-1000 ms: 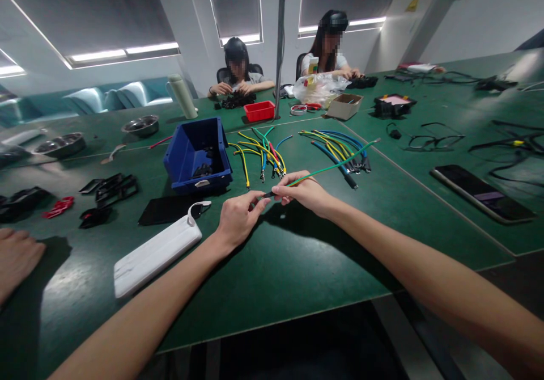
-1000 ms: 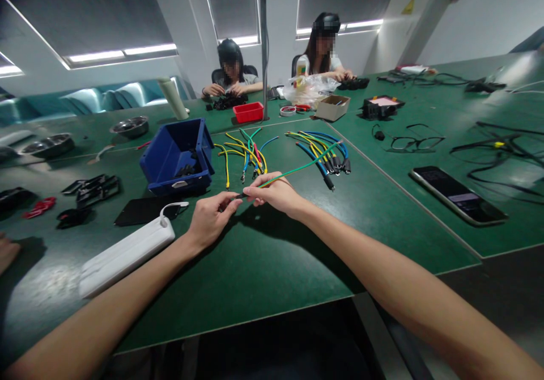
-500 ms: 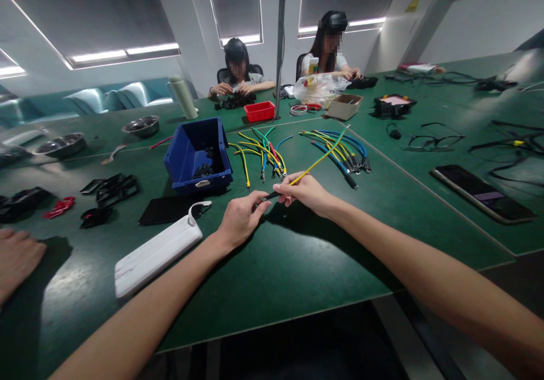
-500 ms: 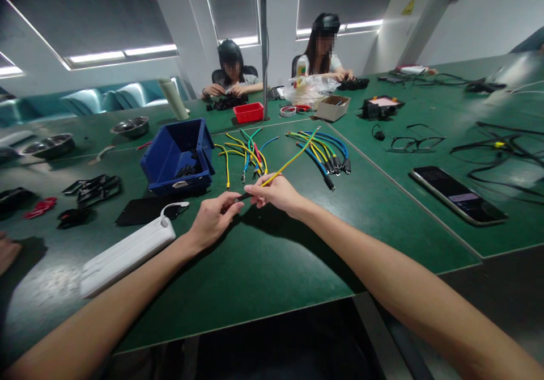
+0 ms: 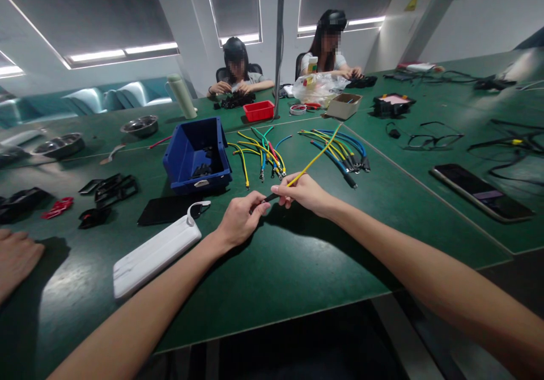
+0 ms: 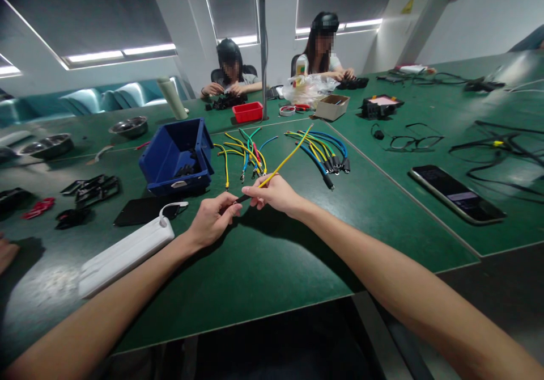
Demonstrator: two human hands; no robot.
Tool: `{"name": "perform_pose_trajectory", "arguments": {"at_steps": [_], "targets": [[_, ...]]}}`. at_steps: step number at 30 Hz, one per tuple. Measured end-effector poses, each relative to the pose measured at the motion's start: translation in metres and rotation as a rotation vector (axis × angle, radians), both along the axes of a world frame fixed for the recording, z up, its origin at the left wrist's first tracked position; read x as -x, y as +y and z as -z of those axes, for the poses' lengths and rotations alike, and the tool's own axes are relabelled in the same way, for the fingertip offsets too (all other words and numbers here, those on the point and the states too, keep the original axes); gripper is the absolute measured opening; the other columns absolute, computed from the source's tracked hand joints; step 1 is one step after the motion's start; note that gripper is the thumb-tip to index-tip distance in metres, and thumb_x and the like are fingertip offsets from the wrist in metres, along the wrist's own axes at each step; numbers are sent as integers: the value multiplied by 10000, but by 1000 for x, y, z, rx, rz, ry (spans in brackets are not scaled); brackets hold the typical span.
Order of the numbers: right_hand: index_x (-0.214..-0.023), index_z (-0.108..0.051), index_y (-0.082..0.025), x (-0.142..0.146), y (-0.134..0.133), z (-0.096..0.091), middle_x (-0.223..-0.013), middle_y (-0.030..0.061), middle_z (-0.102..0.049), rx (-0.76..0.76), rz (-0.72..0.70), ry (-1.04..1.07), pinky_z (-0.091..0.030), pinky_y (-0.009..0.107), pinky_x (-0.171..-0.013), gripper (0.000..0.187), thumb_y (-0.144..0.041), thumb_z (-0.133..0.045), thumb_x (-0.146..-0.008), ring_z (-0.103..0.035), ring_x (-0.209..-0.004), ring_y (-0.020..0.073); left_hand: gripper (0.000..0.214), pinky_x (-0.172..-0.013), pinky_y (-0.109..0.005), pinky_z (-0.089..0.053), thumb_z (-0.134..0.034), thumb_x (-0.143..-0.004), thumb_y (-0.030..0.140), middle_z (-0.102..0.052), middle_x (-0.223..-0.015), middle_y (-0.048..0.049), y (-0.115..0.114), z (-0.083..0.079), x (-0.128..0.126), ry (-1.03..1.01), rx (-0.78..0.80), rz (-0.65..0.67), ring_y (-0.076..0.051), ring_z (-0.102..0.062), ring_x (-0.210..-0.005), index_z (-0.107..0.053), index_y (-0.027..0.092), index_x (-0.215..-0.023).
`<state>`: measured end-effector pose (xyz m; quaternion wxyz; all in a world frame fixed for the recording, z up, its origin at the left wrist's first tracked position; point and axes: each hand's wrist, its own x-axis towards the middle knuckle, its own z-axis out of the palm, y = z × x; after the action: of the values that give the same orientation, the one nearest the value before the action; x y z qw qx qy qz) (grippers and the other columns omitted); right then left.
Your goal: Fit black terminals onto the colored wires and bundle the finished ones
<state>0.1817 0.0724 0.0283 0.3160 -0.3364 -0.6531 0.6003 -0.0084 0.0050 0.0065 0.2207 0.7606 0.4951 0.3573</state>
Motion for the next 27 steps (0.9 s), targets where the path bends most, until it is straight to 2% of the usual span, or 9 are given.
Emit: {"name": "perform_pose_trajectory", "arguments": {"at_steps": [6,12,19,27], "targets": [[-629,-582,-145,-2,2,2,-568,18,-625,-2,-42,18,-428,215,-453,392,-498,-730,-710,-543,-462,89,146,-506,-191,-396,-481,-911,268,-655,-715,-12,-1,-4,0,-85,66,62,-87,-538,-519,-575,157,-897],[-646,-591,-141,-3,2,3,-561,9,-616,17,-63,30,-443,210,-453,395,-502,-742,-698,-540,-458,84,137,-484,-185,-407,-495,-897,244,-655,-695,-12,-3,-8,-3,-165,118,55,-77,-536,-486,-567,152,-826],[-653,-603,-137,-3,0,-1,-556,6,-612,38,-85,18,-450,209,-460,401,-504,-764,-664,-543,-465,84,140,-479,-194,-419,-513,-889,260,-679,-703,-24,-5,-9,-3,-215,166,62,-86,-550,-483,-571,154,-818],[-659,-605,-137,-3,2,2,-565,6,-610,31,-81,19,-454,212,-468,376,-484,-742,-700,-542,-469,85,153,-494,-199,-418,-528,-886,256,-675,-706,-24,-4,-8,-3,-195,151,59,-87,-554,-500,-591,148,-797]]}}
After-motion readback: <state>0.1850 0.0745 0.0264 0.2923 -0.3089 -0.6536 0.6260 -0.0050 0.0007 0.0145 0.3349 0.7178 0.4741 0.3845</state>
